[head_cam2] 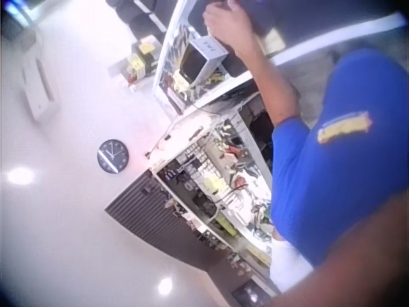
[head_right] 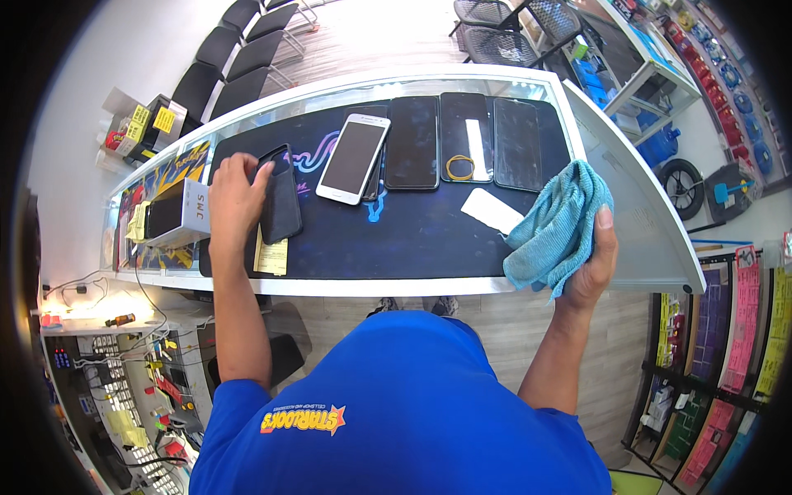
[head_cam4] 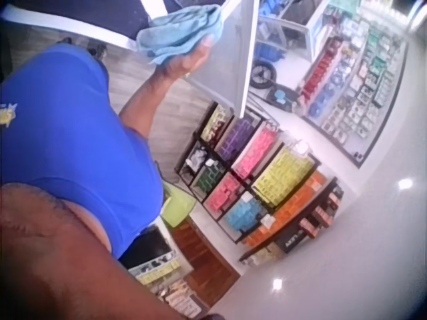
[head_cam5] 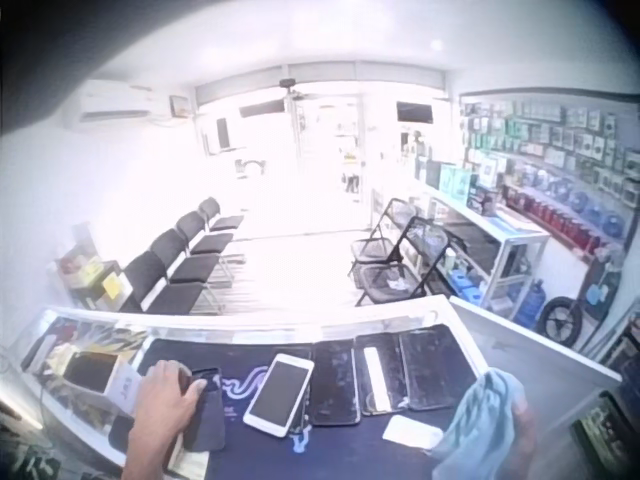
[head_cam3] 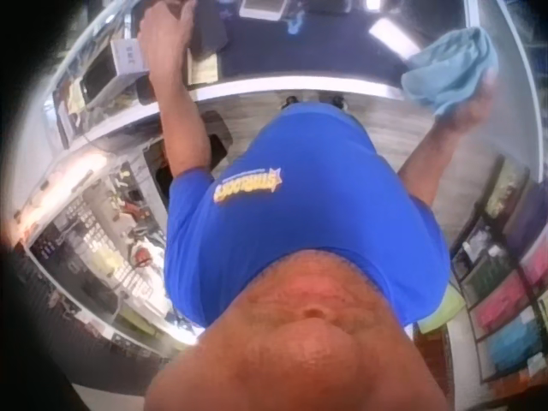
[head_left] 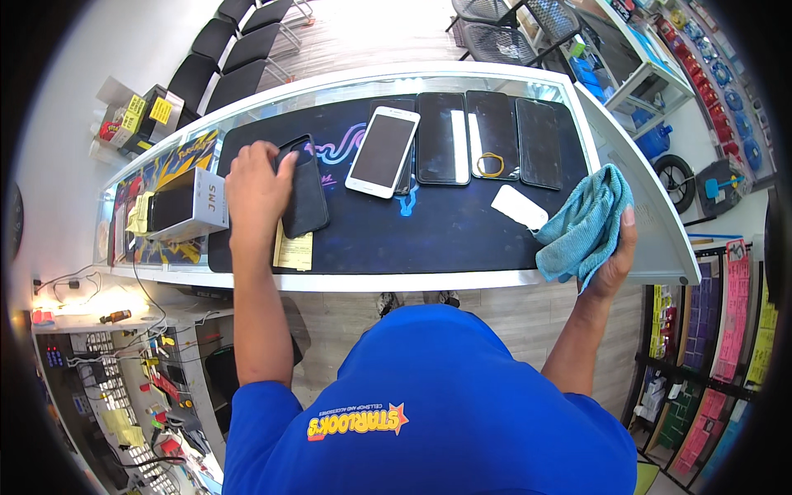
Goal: The person wipes several mobile phones with a blue microfiber cloth at a counter. They handle each phone individually, turning them over to clean both sides, and place them back on the counter after cleaning.
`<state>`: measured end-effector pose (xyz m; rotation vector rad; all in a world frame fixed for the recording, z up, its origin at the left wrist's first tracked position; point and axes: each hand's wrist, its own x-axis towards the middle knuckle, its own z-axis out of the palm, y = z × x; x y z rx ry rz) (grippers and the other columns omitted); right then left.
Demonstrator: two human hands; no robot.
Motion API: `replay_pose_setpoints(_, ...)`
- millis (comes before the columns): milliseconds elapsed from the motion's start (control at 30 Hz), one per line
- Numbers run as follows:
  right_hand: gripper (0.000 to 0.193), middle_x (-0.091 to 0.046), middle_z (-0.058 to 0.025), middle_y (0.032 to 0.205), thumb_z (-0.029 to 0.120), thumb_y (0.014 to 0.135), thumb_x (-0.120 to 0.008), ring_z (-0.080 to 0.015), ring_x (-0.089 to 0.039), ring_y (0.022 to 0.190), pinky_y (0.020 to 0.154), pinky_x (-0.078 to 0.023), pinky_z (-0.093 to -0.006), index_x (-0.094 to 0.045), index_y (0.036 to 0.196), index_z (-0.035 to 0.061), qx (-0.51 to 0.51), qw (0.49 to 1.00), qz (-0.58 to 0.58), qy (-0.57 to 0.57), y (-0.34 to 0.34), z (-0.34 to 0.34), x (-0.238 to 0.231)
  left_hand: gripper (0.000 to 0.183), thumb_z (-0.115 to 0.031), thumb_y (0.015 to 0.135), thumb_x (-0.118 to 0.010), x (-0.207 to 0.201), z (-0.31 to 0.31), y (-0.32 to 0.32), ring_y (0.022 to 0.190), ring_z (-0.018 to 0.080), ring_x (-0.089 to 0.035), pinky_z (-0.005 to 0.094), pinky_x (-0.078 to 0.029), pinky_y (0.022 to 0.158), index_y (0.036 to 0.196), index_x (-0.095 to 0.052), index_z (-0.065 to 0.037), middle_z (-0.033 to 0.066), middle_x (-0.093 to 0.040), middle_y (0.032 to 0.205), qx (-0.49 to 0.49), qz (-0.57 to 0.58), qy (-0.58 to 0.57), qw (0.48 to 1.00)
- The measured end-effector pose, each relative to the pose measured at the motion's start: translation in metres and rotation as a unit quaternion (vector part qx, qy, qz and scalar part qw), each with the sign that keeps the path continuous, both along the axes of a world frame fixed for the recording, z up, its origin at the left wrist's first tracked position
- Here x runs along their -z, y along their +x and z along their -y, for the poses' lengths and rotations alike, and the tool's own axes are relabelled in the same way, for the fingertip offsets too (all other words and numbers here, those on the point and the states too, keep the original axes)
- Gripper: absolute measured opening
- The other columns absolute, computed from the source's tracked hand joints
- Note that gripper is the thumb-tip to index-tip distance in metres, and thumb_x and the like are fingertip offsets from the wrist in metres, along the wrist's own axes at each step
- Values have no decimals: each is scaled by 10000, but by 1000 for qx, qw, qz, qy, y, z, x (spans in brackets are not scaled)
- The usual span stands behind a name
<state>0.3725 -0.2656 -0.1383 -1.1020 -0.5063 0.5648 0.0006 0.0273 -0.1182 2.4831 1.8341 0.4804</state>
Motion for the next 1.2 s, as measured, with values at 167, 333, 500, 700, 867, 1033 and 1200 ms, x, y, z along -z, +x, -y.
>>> replay_pose_setpoints(167,607,-692,-145,1367,457,1099,-562,-253,-678,1233,1110,-537,-411,-594,1491,-4,18,999,-34,0,-8,-3,4,747,-558,943,-797,8,45,92,1208,397,-676,506,-531,1045,1359,-626,39,232,-678,1275,147,44,-8,988)
replay_pose_setpoints(333,584,-703,-143,1337,450,1117,-557,-234,-678,1208,1100,-527,-386,-612,1462,-18,-1,1000,-22,-18,-7,0,9,810,-485,906,-864,5,44,110,1207,424,-694,503,-574,1014,1403,-575,85,268,-651,1320,119,48,-73,989)
replay_pose_setpoints(500,563,-707,-141,1334,416,1116,-575,-224,-696,1186,1089,-541,-390,-612,1456,-32,-34,999,-14,-6,-12,-6,5,731,-373,922,-877,-2,21,85,1057,313,-772,421,-615,937,1419,-552,53,273,-727,1266,97,336,-359,865)
replay_pose_setpoints(700,561,-737,-142,1317,361,1066,-699,-222,-720,1159,1029,-563,-345,-609,1485,-1,-167,974,151,-20,-51,-44,-25,404,-216,1153,-521,5,75,77,1313,346,-689,508,-583,1106,1488,-542,10,241,-660,1425,190,752,-460,433)
replay_pose_setpoints(867,715,-345,-306,1720,553,1103,-555,-500,-283,1604,1309,-189,-591,-541,1538,-15,-169,751,637,-45,-131,-139,-44,574,-454,1201,-338,11,125,89,1487,283,-528,473,-406,1259,1593,-478,-59,137,-543,1611,169,796,-399,423)
replay_pose_setpoints(1033,794,-375,-339,1685,529,1151,-423,-454,-251,1641,1341,-107,-602,-355,1633,-98,-198,788,578,80,-185,-146,-28,676,-553,1169,-323,7,99,48,1520,317,-498,492,-340,1304,1626,-455,-73,134,-542,1624,350,802,-399,276)
replay_pose_setpoints(1200,694,-399,-338,1673,413,1135,-494,-503,-318,1595,1324,-207,-607,-424,1566,-126,-125,787,600,67,-178,-187,-59,609,-484,1197,-310,-46,149,90,1506,308,-514,477,-357,1294,1641,-439,-87,130,-539,1631,73,861,-257,433)
